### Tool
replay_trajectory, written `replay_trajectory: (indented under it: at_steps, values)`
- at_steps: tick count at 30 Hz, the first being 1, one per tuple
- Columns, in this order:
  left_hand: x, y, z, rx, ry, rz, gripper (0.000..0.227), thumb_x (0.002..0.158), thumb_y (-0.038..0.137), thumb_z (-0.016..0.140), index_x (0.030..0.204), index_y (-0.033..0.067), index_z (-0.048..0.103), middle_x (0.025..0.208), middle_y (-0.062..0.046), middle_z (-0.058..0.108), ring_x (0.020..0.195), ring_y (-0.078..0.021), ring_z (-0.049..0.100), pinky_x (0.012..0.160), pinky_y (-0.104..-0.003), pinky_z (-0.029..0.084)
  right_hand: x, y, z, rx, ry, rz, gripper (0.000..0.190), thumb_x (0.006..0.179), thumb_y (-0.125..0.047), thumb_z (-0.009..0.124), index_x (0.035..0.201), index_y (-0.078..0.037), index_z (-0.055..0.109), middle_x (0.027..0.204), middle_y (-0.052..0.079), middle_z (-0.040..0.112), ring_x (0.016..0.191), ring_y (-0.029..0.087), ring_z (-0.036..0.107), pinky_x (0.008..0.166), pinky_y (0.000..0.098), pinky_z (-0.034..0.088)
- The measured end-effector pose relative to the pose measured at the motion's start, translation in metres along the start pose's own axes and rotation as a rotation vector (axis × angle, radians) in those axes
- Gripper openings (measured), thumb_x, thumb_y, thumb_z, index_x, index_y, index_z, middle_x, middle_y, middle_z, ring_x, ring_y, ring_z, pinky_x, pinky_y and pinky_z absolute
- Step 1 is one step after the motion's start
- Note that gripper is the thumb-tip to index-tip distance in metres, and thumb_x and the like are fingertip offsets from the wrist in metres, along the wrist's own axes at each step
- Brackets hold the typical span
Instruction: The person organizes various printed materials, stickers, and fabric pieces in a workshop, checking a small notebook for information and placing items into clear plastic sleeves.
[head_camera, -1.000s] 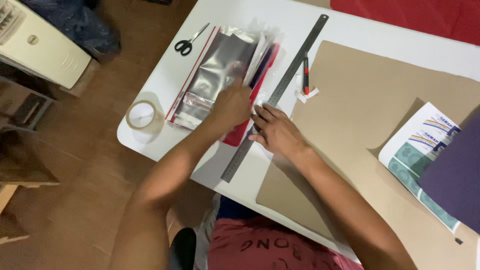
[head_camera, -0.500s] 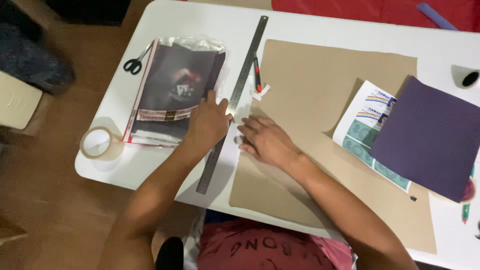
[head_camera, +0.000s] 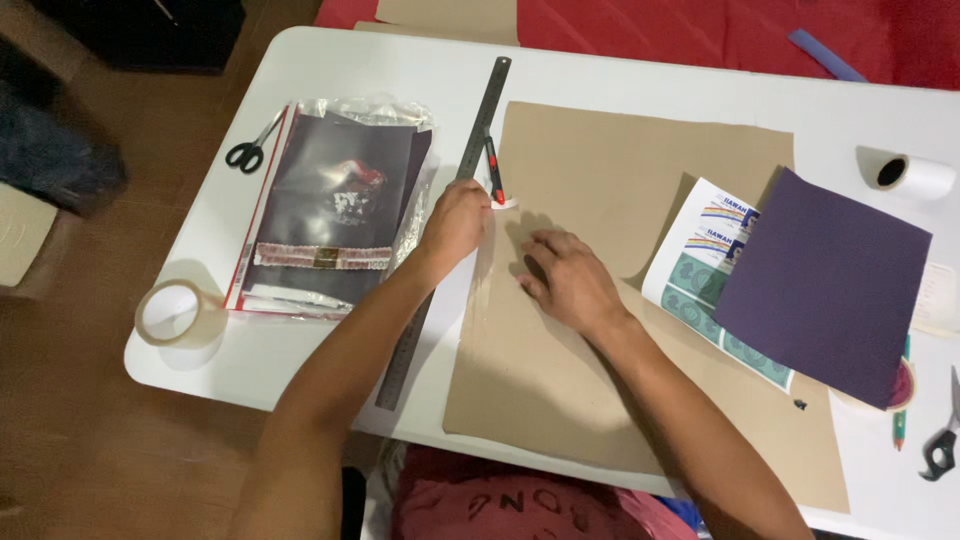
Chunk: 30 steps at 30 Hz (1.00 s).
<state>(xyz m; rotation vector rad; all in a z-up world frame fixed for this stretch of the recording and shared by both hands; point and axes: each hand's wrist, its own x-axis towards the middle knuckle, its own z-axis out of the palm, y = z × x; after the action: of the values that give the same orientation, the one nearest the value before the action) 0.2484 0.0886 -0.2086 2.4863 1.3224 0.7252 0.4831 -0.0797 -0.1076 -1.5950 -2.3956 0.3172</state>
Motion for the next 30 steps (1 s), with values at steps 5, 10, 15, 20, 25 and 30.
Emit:
replay_trajectory:
  at_steps: [5,10,15,20,25,30]
  values:
    - [-0.014,0.025,-0.037,-0.151,-0.009,-0.008,0.01,0.098,0.004,0.078,0.104,0.0102,0.075,0.091,-0.009,0.076,0.094,-0.0371,0.079,0.087,-0.045,0.062,0.049,0.0,0.008,0.091,0.069,0.022,0.059,0.111,-0.03,0.073,0.165,-0.01,0.06,0.162,0.022,0.061,0.155,0.039,0.056,0.129,0.0514,0.047]
    - [-0.01,0.025,-0.051,-0.233,-0.127,-0.137,0.037,0.096,0.005,0.075,0.132,0.0083,0.064,0.096,-0.01,0.085,0.103,-0.0381,0.081,0.097,-0.052,0.062,0.091,0.009,0.045,0.14,0.089,0.061,0.056,0.114,-0.023,0.069,0.167,-0.014,0.058,0.155,0.013,0.068,0.151,0.031,0.056,0.13,0.0434,0.042]
    - [0.0,0.013,-0.036,-0.214,-0.157,-0.164,0.029,0.096,0.016,0.085,0.123,0.0052,0.082,0.095,-0.016,0.086,0.102,-0.045,0.081,0.093,-0.054,0.064,0.105,0.034,0.077,0.148,0.281,0.044,0.042,0.107,-0.013,0.076,0.148,-0.012,0.069,0.117,0.013,0.079,0.121,0.031,0.071,0.11,0.0414,0.059]
    - [-0.003,0.01,-0.022,-0.14,-0.019,-0.136,0.011,0.094,0.007,0.082,0.098,0.0152,0.088,0.087,-0.015,0.075,0.091,-0.0418,0.079,0.087,-0.047,0.064,0.083,0.029,0.058,0.465,0.337,0.132,0.036,0.105,-0.011,0.081,0.14,-0.015,0.073,0.107,0.009,0.083,0.109,0.027,0.078,0.1,0.0409,0.064]
    - [-0.031,0.054,-0.045,-0.463,0.045,-0.261,0.011,0.099,0.019,0.088,0.11,0.0191,0.089,0.091,-0.011,0.078,0.091,-0.0294,0.08,0.085,-0.04,0.063,0.051,0.033,0.043,1.059,0.45,0.187,0.039,0.102,-0.001,0.084,0.138,-0.008,0.073,0.107,0.012,0.087,0.097,0.018,0.075,0.094,0.0345,0.066]
    - [-0.044,0.103,-0.055,-1.291,-0.063,-0.342,0.013,0.109,0.003,0.077,0.119,-0.0045,0.081,0.094,-0.014,0.078,0.078,-0.0152,0.073,0.068,-0.029,0.065,0.005,0.014,-0.01,1.208,0.445,0.208,0.05,0.095,0.005,0.088,0.142,-0.005,0.073,0.117,0.009,0.083,0.097,0.012,0.064,0.092,0.0256,0.067]
